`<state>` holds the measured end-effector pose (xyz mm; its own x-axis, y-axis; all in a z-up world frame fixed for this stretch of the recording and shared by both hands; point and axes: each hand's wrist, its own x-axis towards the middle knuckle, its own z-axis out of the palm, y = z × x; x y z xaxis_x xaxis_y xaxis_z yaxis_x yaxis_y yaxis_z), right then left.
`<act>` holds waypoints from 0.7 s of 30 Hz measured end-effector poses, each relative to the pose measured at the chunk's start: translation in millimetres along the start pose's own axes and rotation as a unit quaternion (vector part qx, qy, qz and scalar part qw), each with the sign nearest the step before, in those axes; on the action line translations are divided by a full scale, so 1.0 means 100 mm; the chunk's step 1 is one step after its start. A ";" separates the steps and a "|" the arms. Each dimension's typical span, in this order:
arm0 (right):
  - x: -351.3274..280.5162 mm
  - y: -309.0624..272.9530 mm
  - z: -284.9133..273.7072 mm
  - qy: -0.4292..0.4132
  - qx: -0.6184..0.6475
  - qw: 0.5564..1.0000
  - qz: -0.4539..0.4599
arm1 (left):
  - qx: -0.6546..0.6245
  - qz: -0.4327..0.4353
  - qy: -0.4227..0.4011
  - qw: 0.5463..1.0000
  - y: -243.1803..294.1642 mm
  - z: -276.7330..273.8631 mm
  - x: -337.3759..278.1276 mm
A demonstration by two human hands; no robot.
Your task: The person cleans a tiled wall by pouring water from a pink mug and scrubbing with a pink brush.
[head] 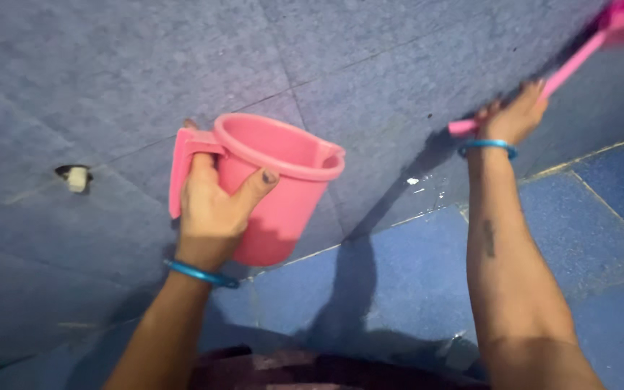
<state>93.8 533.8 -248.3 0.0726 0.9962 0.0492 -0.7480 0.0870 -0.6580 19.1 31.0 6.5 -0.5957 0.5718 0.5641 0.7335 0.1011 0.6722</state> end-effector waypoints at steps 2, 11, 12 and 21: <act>0.06 0.06 -0.02 0.019 -0.081 0.996 -0.032 | 0.075 0.043 0.000 0.996 -0.05 0.05 -0.01; -0.30 0.39 -1.70 0.208 -0.106 0.953 0.193 | 0.014 -0.049 -0.034 0.998 0.02 0.19 0.09; -0.16 0.32 -1.68 0.207 -0.096 0.956 0.184 | -0.003 -0.049 -0.030 0.998 0.02 0.19 0.09; 0.36 -0.23 0.19 -0.010 -0.172 0.970 -0.169 | -0.013 -0.002 -0.019 1.000 0.06 0.04 0.05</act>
<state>101.2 567.8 -217.1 0.2608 0.9114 0.3184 -0.4191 0.4040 -0.8131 21.7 37.8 11.5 -0.5852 0.6013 0.5439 0.7222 0.0817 0.6868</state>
